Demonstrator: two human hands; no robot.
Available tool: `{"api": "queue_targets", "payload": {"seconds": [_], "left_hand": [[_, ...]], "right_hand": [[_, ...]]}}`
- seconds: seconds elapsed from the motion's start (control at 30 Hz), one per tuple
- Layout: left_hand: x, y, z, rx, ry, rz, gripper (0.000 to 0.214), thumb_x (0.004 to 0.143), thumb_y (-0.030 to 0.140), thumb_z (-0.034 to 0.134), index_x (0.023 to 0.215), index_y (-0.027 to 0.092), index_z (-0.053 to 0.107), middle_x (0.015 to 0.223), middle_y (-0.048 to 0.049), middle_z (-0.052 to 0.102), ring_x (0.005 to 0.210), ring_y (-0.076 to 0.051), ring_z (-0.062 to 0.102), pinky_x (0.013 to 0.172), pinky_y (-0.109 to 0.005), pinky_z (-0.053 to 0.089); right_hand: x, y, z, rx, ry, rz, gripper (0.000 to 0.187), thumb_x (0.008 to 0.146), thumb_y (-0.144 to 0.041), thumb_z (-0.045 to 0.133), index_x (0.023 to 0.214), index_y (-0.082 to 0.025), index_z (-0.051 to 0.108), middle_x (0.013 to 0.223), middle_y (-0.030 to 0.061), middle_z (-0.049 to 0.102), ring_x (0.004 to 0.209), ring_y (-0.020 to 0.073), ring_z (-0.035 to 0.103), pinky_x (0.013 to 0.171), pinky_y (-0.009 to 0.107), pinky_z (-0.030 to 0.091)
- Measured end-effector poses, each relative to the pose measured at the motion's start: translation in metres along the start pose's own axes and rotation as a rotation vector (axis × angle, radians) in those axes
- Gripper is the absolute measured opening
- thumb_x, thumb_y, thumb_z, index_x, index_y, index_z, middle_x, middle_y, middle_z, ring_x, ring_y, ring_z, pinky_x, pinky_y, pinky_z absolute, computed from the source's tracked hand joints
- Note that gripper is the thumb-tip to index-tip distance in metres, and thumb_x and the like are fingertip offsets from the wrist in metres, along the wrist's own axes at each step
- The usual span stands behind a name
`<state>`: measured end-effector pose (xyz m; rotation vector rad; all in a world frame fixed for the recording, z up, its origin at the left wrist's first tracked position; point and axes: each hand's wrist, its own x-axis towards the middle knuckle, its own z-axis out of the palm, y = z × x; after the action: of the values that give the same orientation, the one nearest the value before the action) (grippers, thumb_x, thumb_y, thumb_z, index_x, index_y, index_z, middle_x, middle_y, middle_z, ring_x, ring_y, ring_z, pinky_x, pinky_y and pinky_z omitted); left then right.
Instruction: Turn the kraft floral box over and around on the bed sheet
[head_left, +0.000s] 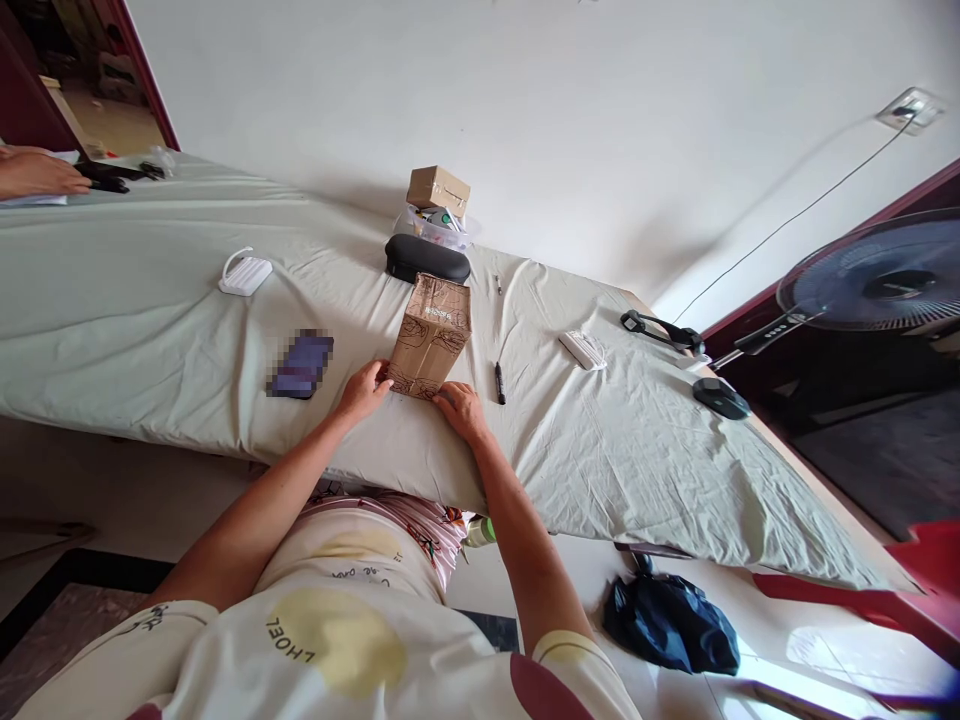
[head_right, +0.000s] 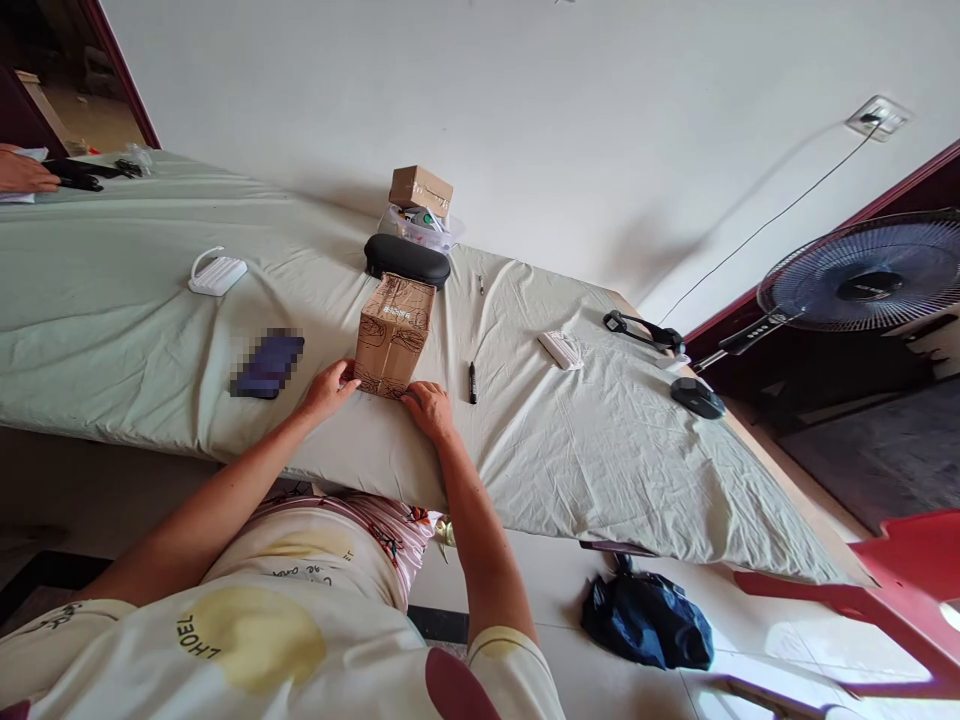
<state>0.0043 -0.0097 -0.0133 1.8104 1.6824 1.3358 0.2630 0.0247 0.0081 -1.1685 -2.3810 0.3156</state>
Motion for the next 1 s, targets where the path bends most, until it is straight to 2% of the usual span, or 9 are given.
{"api": "queue_targets", "payload": {"seconds": [0.2, 0.3, 0.47, 0.6, 0.67, 0.73, 0.8, 0.9, 1.0], "left_hand": [[-0.002, 0.004, -0.007, 0.004, 0.166, 0.24, 0.046, 0.095, 0.038, 0.058, 0.136, 0.019, 0.058, 0.135, -0.0138, 0.062, 0.129, -0.025, 0.059, 0.11, -0.042, 0.052], [-0.002, 0.003, -0.004, -0.018, 0.169, 0.278, 0.051, 0.096, 0.042, 0.058, 0.142, 0.022, 0.054, 0.145, -0.0138, 0.056, 0.138, -0.026, 0.054, 0.115, -0.045, 0.048], [-0.002, -0.003, 0.001, -0.084, 0.168, 0.233, 0.049, 0.099, 0.041, 0.053, 0.144, 0.022, 0.052, 0.145, -0.0153, 0.057, 0.136, -0.027, 0.056, 0.093, -0.039, 0.063], [-0.003, -0.004, 0.0, -0.035, 0.264, 0.26, 0.047, 0.1, 0.043, 0.054, 0.142, 0.023, 0.055, 0.146, -0.0152, 0.056, 0.135, -0.028, 0.056, 0.089, -0.038, 0.064], [-0.003, -0.003, 0.0, -0.005, 0.313, 0.283, 0.044, 0.1, 0.043, 0.053, 0.139, 0.024, 0.057, 0.146, -0.0152, 0.055, 0.136, -0.027, 0.056, 0.096, -0.039, 0.062], [-0.003, -0.002, 0.0, 0.004, 0.352, 0.289, 0.043, 0.1, 0.045, 0.053, 0.138, 0.023, 0.058, 0.147, -0.0153, 0.054, 0.137, -0.027, 0.055, 0.096, -0.038, 0.061], [-0.002, -0.003, 0.0, -0.022, 0.381, 0.264, 0.046, 0.1, 0.046, 0.053, 0.14, 0.022, 0.055, 0.146, -0.0159, 0.055, 0.135, -0.027, 0.057, 0.088, -0.034, 0.063], [0.0, -0.004, 0.0, -0.074, 0.394, 0.177, 0.055, 0.098, 0.047, 0.056, 0.146, 0.02, 0.046, 0.14, -0.0167, 0.06, 0.11, -0.021, 0.069, 0.076, -0.03, 0.062], [0.002, -0.005, 0.0, -0.005, 0.333, 0.074, 0.054, 0.094, 0.047, 0.062, 0.138, 0.016, 0.051, 0.124, -0.0156, 0.068, 0.095, -0.02, 0.071, 0.08, -0.034, 0.061]], "right_hand": [[0.0, -0.009, 0.006, -0.099, -0.057, -0.125, 0.027, 0.104, -0.039, 0.054, 0.115, -0.024, 0.074, 0.115, 0.0101, 0.073, 0.115, 0.0284, 0.062, 0.104, 0.046, 0.044], [0.003, -0.007, 0.012, -0.063, -0.029, -0.159, 0.033, 0.099, -0.048, 0.06, 0.117, -0.024, 0.075, 0.12, 0.0118, 0.072, 0.122, 0.0327, 0.059, 0.111, 0.051, 0.04], [0.003, 0.022, 0.007, 0.244, 0.196, -0.017, 0.073, 0.085, -0.074, 0.066, 0.136, -0.022, 0.063, 0.137, 0.0157, 0.064, 0.132, 0.0376, 0.054, 0.112, 0.056, 0.043], [-0.004, 0.036, -0.006, 0.509, 0.46, 0.043, 0.099, 0.082, -0.078, 0.065, 0.158, -0.024, 0.034, 0.147, 0.0167, 0.055, 0.135, 0.0345, 0.054, 0.107, 0.052, 0.05], [-0.005, 0.035, -0.01, 0.545, 0.56, 0.024, 0.094, 0.087, -0.072, 0.064, 0.16, -0.026, 0.029, 0.148, 0.0164, 0.053, 0.134, 0.0324, 0.054, 0.106, 0.05, 0.051], [-0.004, 0.031, -0.011, 0.536, 0.592, 0.043, 0.077, 0.091, -0.065, 0.061, 0.154, -0.025, 0.042, 0.144, 0.0156, 0.056, 0.126, 0.0303, 0.059, 0.101, 0.047, 0.054], [-0.002, 0.028, -0.01, 0.503, 0.57, 0.087, 0.061, 0.093, -0.061, 0.06, 0.141, -0.024, 0.056, 0.134, 0.0141, 0.062, 0.114, 0.0283, 0.063, 0.093, 0.044, 0.057], [0.001, 0.028, -0.009, 0.444, 0.508, 0.136, 0.054, 0.09, -0.059, 0.062, 0.13, -0.022, 0.064, 0.119, 0.0113, 0.068, 0.099, 0.0259, 0.066, 0.082, 0.041, 0.058], [0.001, 0.03, -0.009, 0.363, 0.472, 0.164, 0.049, 0.09, -0.058, 0.06, 0.122, -0.021, 0.066, 0.111, 0.0103, 0.07, 0.095, 0.0256, 0.067, 0.079, 0.04, 0.057]]}}
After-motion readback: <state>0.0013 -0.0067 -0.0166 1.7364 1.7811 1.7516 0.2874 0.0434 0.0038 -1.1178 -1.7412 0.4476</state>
